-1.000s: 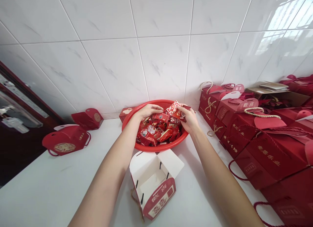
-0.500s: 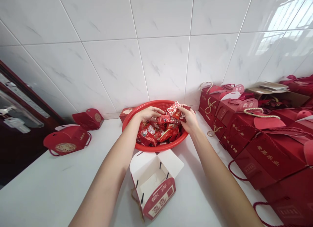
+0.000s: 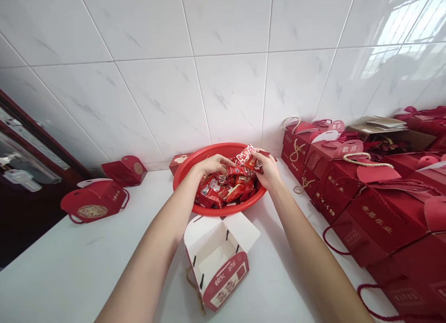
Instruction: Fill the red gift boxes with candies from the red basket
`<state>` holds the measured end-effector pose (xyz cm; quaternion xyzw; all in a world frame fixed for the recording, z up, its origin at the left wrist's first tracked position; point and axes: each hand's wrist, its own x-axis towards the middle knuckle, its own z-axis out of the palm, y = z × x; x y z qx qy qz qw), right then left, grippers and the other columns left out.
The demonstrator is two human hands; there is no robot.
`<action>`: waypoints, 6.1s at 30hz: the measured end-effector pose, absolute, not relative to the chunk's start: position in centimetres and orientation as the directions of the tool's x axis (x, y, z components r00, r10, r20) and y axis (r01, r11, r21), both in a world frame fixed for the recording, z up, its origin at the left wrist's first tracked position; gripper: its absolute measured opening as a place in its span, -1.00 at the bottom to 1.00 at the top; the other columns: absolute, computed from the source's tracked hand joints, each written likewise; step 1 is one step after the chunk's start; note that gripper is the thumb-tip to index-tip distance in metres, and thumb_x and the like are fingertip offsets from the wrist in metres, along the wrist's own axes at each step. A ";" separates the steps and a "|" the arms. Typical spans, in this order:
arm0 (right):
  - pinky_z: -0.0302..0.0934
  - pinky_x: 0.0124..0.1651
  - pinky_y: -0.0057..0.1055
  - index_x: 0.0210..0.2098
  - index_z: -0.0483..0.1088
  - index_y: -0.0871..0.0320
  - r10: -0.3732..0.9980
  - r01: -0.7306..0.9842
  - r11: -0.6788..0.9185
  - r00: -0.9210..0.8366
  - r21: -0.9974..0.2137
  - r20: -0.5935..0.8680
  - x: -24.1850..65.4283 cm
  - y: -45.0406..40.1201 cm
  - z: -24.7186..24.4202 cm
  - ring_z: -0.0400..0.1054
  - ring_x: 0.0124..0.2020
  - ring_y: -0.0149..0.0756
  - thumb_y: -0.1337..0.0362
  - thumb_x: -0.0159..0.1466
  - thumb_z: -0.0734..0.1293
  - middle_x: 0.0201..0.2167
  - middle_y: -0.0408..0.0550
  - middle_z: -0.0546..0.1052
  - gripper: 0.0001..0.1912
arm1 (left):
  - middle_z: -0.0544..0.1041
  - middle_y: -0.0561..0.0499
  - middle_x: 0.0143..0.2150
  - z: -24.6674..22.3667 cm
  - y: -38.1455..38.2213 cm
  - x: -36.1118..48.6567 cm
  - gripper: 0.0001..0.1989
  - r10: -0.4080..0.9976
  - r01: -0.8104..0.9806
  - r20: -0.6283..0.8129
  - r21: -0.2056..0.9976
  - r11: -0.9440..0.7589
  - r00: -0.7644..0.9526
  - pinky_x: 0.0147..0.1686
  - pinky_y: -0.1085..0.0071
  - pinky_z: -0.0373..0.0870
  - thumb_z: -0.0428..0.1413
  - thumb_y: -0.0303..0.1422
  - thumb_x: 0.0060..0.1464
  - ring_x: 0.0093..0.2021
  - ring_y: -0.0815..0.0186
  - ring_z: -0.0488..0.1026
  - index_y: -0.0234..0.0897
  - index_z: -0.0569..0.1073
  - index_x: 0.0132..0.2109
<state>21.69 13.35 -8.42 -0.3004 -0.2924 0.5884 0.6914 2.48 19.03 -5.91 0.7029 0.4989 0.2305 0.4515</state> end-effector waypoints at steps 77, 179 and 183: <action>0.28 -0.27 -0.41 -0.39 0.52 0.21 0.719 0.064 0.434 -0.625 -0.898 0.303 22.9 3.6 -0.8 0.37 -0.38 -0.35 0.20 0.14 0.50 -0.41 -0.08 0.52 -0.81 | 0.48 0.04 -0.48 -2.5 1.5 0.7 -0.74 0.881 0.082 0.469 0.878 -0.472 0.059 -0.42 0.41 0.38 0.34 -0.16 -0.01 -0.43 0.33 0.38 -0.28 0.62 -0.41; -0.07 -0.44 -0.40 -0.52 0.26 0.15 0.816 0.846 0.483 -0.528 -0.227 -0.233 20.9 1.0 -1.3 0.26 -0.48 -0.33 0.06 0.24 0.37 -0.51 -0.08 0.41 -0.64 | 0.58 -0.07 0.03 0.1 -0.6 -3.4 -0.51 0.800 0.858 -0.380 0.417 -0.299 0.464 -0.16 0.38 0.44 0.20 -0.05 0.01 -0.05 0.13 0.53 -0.17 0.55 0.04; -0.04 -0.44 -0.38 -0.52 0.27 0.16 0.753 0.826 0.541 -0.560 -0.158 -0.345 20.3 0.7 -1.3 0.29 -0.44 -0.29 0.19 0.14 0.43 -0.46 -0.06 0.43 -0.72 | 0.56 -0.04 0.08 0.0 -0.8 -3.7 -0.40 0.746 0.811 -0.384 0.469 -0.350 0.544 -0.12 0.40 0.43 0.29 -0.03 -0.11 0.01 0.12 0.49 -0.13 0.53 0.10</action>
